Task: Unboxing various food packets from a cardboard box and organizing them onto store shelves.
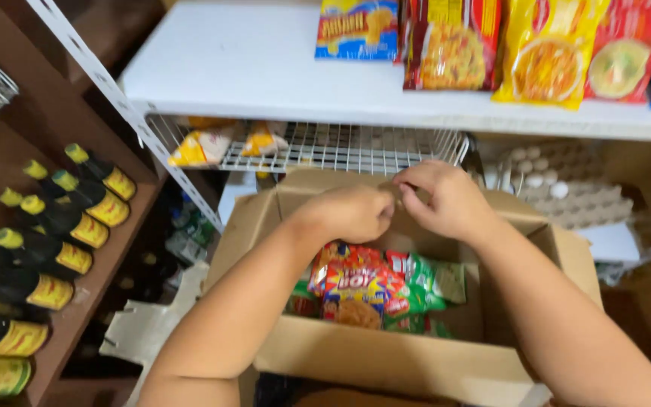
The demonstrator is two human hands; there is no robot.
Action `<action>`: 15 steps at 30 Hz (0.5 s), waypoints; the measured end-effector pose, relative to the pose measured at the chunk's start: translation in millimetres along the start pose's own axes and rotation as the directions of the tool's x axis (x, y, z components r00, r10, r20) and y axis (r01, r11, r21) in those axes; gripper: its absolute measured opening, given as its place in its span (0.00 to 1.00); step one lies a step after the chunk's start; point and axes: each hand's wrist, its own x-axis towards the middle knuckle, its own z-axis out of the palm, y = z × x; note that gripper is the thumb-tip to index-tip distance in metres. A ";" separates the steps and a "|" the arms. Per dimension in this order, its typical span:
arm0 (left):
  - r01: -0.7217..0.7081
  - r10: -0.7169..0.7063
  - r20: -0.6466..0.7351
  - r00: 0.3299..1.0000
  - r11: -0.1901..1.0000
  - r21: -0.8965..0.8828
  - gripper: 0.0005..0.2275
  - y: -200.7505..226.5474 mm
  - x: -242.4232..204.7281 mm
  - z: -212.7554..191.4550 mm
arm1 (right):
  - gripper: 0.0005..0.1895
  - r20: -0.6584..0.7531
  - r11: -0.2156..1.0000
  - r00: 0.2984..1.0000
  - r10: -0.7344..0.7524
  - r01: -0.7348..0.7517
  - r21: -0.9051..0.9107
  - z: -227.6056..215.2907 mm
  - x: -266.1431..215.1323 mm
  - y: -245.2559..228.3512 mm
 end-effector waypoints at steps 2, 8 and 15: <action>0.045 -0.055 0.166 0.985 0.997 0.063 0.11 7.3 -0.7 18.6 | 0.07 0.266 0.980 0.952 0.151 -0.179 0.085 -13.6 -2.5 -23.4; 0.056 -0.100 0.297 0.950 0.987 0.152 0.13 -21.2 4.2 101.1 | 0.14 0.706 0.889 0.594 0.386 -0.443 -0.114 1.4 -29.7 -26.1; 0.218 -0.262 0.307 0.915 0.961 0.171 0.24 -17.6 -33.0 125.5 | 0.18 0.793 0.875 0.380 0.476 -0.293 -0.385 80.3 -84.1 13.3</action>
